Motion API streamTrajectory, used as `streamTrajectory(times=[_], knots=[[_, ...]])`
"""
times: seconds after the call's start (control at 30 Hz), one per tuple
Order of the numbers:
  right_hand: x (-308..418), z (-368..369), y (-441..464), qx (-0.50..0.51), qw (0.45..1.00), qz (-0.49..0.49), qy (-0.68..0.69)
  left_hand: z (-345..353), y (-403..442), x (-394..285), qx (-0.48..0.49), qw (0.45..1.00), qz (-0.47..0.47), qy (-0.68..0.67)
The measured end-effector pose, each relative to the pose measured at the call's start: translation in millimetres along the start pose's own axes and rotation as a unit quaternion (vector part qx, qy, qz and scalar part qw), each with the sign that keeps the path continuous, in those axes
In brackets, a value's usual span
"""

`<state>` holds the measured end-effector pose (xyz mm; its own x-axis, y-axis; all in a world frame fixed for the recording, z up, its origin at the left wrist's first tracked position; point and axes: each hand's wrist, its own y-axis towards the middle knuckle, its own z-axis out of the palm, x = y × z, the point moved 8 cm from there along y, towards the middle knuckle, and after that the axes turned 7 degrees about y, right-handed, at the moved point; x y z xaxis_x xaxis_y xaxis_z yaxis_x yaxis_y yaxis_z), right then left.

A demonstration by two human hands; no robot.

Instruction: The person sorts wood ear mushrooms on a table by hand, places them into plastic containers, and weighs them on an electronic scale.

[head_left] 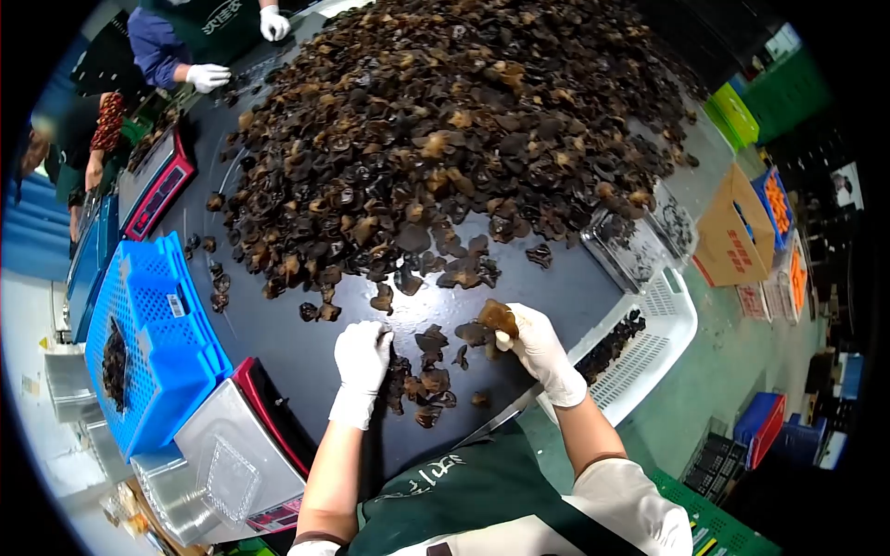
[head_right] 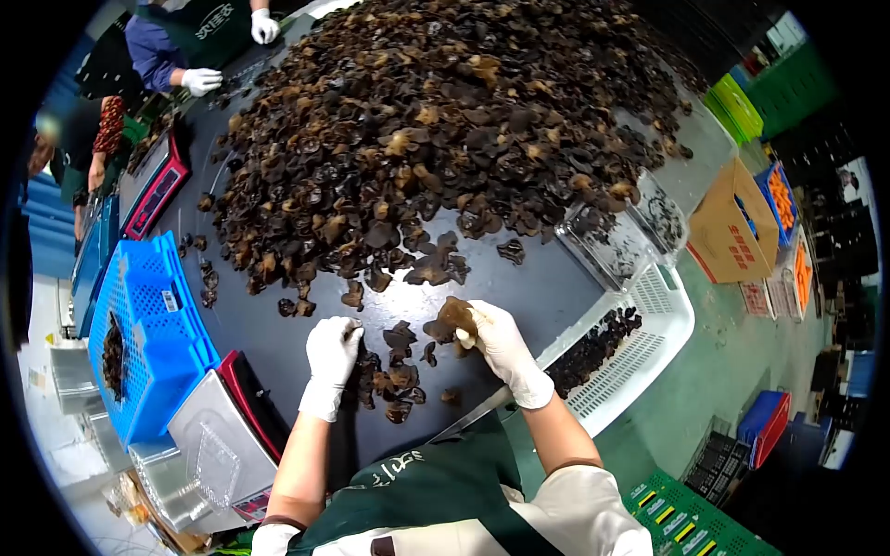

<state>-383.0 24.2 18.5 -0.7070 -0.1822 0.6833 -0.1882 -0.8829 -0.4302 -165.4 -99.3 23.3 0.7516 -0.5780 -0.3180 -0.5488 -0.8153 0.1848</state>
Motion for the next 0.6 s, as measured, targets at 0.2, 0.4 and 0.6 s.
streamTrajectory(times=[0.2, 0.4, 0.6], knots=[[-20, -23, -10, -0.046, 0.996, 0.022, 0.073, -30, 4, -7, -0.040, 0.995, -0.051, -0.079], [-24, -20, -28, -0.079, 0.997, 0.014, 0.024, -84, 7, -191, 0.161, 0.940, 0.197, -0.225], [40, -65, -63, -0.010, 0.932, -0.036, -0.360, -65, 9, -157, 0.078, 0.946, 0.249, -0.194]])
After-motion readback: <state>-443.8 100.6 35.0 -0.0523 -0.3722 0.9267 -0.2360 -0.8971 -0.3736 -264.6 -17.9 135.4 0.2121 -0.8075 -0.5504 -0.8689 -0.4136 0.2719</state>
